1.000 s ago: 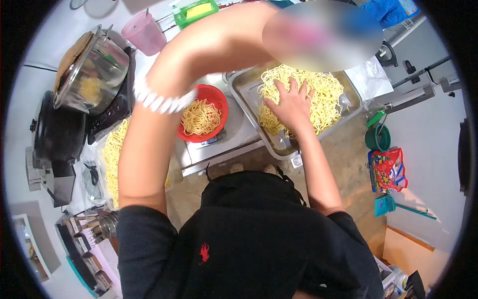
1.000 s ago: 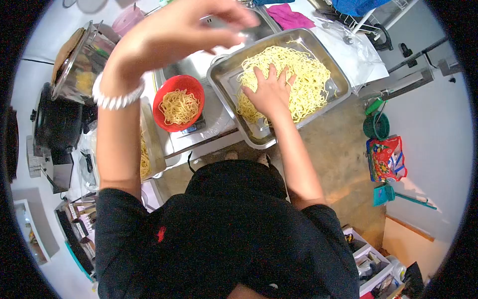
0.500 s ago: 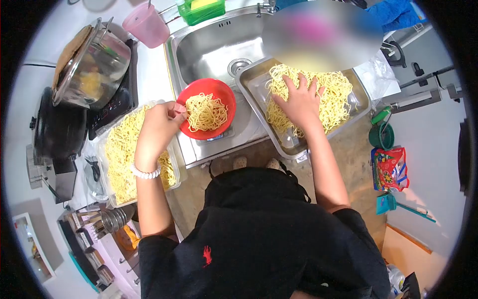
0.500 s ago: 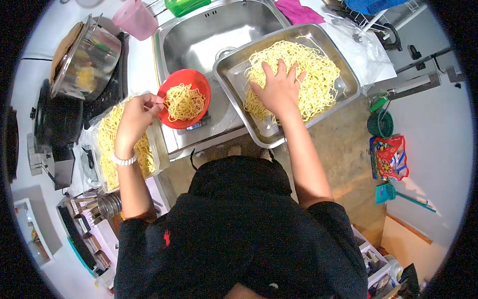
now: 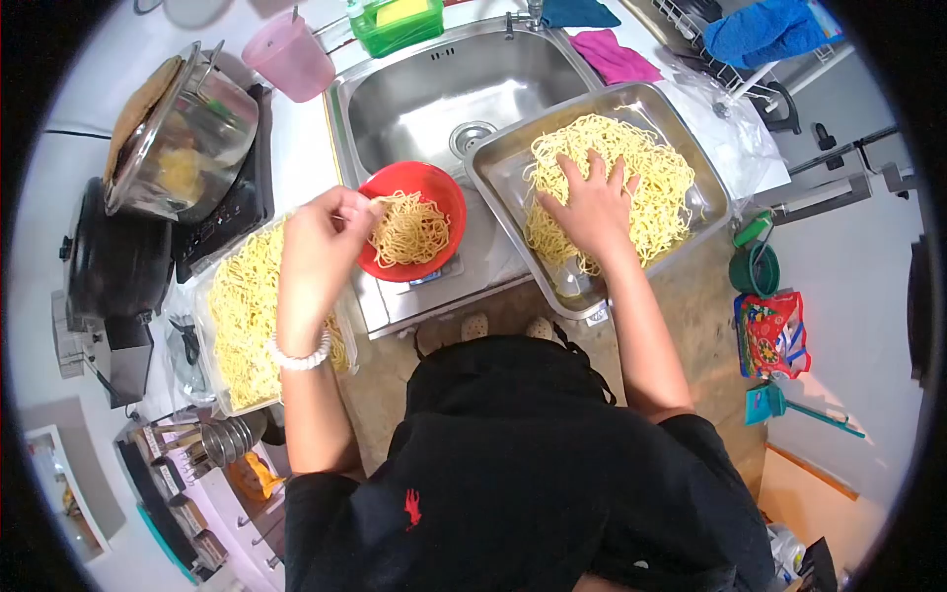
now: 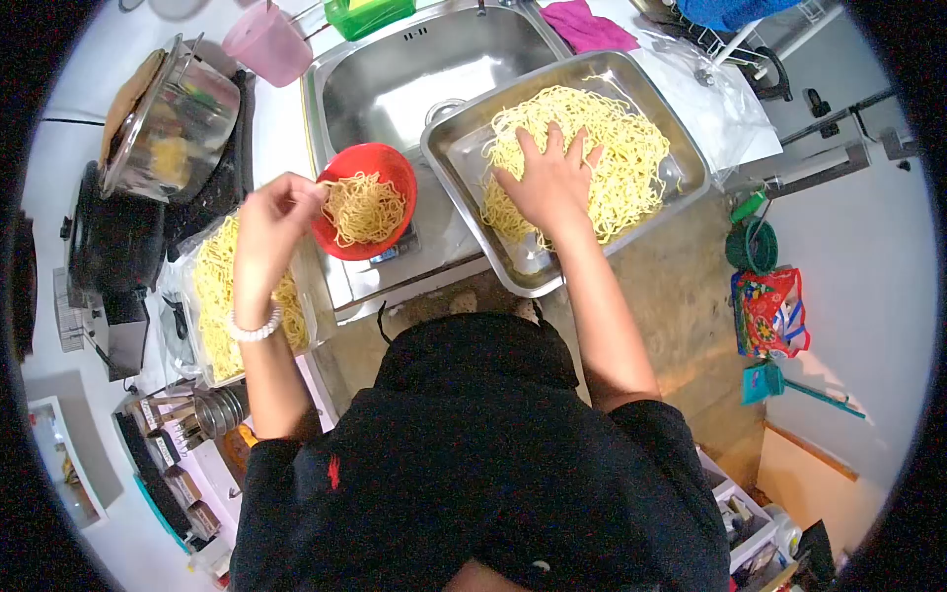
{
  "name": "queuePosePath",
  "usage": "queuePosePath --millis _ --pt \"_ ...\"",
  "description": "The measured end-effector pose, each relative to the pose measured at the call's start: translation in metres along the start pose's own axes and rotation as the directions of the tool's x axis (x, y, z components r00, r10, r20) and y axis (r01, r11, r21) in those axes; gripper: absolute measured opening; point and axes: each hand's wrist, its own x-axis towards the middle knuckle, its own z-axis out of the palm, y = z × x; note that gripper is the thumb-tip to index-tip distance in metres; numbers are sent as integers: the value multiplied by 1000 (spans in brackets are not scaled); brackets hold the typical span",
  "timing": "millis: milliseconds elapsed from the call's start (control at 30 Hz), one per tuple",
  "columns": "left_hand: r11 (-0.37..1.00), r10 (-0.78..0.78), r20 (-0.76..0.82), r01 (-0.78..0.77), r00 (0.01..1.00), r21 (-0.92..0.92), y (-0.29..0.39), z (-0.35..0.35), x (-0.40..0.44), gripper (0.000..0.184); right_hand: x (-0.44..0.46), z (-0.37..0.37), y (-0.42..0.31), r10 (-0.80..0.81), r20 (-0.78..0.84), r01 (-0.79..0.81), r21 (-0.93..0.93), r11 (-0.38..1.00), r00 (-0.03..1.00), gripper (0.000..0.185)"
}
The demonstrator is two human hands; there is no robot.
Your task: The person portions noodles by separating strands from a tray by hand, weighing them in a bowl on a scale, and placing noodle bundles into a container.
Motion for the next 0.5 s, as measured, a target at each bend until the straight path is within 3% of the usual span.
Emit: queuePosePath --millis 100,233,500 --pt "972 36 -40 -45 999 -230 18 -24 0 14 0 0 0 -1 -7 1 4 1000 1000 68" --pt "921 109 -180 -167 978 -353 46 -53 -2 14 0 2 1 -3 -19 3 6 1000 1000 68" --pt "777 350 -461 -527 816 -344 87 -93 -3 22 -1 4 2 -11 -46 11 7 1000 999 66"
